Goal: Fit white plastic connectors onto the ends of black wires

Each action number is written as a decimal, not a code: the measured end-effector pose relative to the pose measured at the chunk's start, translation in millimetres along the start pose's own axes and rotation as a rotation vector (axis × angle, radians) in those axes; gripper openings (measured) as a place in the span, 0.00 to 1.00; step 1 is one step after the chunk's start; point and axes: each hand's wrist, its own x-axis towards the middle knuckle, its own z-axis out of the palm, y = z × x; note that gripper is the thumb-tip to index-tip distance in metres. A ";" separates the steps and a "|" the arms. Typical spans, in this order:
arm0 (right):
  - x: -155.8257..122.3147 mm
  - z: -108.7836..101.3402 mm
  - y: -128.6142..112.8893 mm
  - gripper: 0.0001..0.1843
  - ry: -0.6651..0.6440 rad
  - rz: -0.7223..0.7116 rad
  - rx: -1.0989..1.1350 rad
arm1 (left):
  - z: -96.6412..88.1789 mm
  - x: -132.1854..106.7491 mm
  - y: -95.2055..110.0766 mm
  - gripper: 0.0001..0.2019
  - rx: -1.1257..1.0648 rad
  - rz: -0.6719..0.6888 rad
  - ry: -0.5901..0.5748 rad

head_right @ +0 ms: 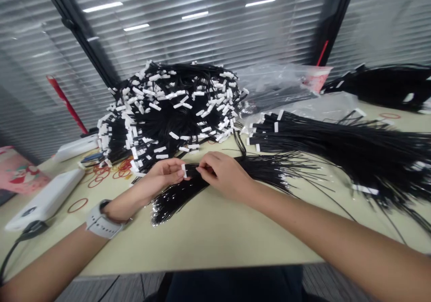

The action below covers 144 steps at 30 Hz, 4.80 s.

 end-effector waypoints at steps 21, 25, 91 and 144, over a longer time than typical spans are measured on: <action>-6.5 6.7 -13.2 0.09 -0.348 -0.254 -0.258 | -1.3 3.1 -4.3 0.06 -0.016 0.013 0.029; -4.7 4.9 -12.6 0.09 -0.362 -0.201 -0.225 | -0.4 2.7 -2.9 0.05 0.031 0.003 0.033; 2.1 -1.3 -1.6 0.09 -0.126 0.230 -0.018 | 1.7 0.6 1.6 0.06 0.154 0.024 0.061; 1.8 2.5 -7.5 0.07 -0.056 -0.025 -0.026 | 11.1 -2.1 3.1 0.06 0.053 -0.032 0.028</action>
